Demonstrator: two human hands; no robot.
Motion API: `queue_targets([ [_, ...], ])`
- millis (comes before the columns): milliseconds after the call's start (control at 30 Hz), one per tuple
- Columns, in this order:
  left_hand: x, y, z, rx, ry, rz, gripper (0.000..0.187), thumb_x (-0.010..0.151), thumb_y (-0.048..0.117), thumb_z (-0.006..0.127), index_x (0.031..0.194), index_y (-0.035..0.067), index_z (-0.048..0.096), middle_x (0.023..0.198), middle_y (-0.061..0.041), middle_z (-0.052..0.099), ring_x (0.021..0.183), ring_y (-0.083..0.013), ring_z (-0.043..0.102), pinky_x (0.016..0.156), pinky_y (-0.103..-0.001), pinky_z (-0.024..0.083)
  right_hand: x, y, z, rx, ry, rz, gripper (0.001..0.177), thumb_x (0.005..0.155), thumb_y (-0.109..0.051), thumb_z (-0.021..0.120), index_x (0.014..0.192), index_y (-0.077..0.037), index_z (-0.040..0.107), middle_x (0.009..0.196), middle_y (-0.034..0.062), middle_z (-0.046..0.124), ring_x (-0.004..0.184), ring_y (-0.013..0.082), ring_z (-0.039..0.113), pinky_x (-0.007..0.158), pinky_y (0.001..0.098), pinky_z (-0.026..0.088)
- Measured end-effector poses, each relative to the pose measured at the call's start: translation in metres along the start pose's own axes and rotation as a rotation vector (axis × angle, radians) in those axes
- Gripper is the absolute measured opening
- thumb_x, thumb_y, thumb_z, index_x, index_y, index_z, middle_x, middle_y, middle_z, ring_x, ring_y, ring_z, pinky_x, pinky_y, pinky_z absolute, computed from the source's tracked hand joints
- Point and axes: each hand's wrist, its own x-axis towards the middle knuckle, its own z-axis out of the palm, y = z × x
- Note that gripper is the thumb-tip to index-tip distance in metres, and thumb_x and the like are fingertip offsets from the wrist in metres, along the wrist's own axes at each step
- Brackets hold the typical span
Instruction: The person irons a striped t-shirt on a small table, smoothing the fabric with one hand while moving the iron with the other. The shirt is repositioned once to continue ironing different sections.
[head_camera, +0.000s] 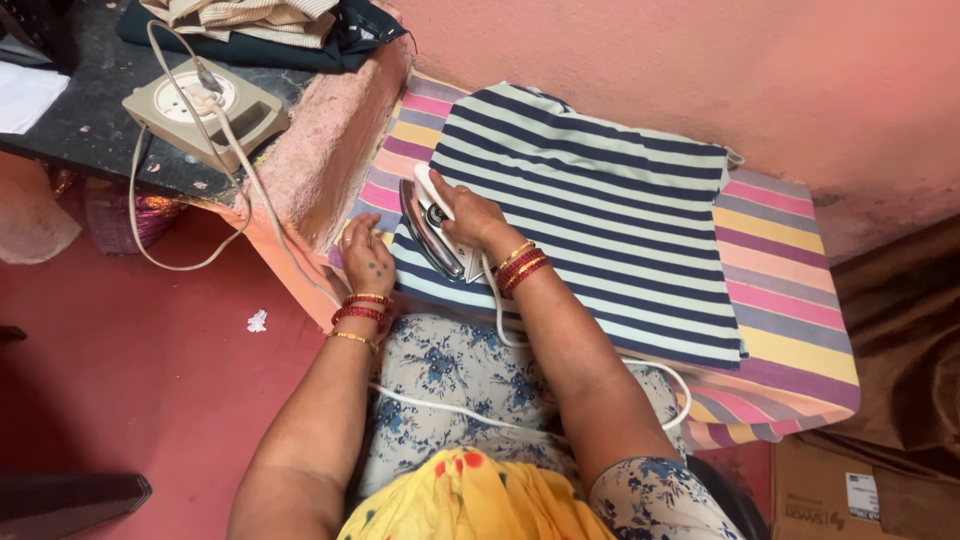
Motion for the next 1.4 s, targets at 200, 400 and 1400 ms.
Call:
queue_targets([
  [200, 0.002, -0.009, 0.005, -0.123, 0.018, -0.008, 0.033, 0.092, -0.006, 0.050, 0.118, 0.003, 0.068, 0.134, -0.016, 0.061, 0.124, -0.0347, 0.060, 0.106, -0.041, 0.050, -0.021, -0.011, 0.000, 0.020, -0.050, 0.067, 0.096, 0.089, -0.021, 0.066, 0.164, -0.038, 0.008, 0.131, 0.0111, 0.061, 0.112, 0.0258, 0.068, 0.096, 0.0389, 0.056],
  [400, 0.000, -0.002, 0.003, -0.024, -0.002, 0.013, 0.031, 0.090, -0.006, 0.053, 0.112, 0.005, 0.072, 0.131, -0.015, 0.064, 0.121, -0.0361, 0.058, 0.106, -0.044, 0.047, -0.051, -0.024, -0.002, -0.004, -0.032, 0.025, 0.097, 0.090, -0.021, 0.067, 0.164, -0.032, 0.005, 0.131, 0.0153, 0.058, 0.108, 0.0279, 0.067, 0.093, 0.0403, 0.055],
  [1400, -0.023, 0.031, 0.010, 0.395, -0.518, 0.082, 0.034, 0.091, 0.008, 0.059, 0.122, 0.014, 0.071, 0.143, -0.009, 0.058, 0.138, -0.0291, 0.046, 0.121, -0.055, 0.021, -0.075, 0.007, -0.001, -0.068, 0.070, 0.204, 0.083, 0.094, -0.024, 0.058, 0.164, -0.026, 0.013, 0.130, 0.0195, 0.060, 0.105, 0.0352, 0.068, 0.087, 0.0460, 0.056],
])
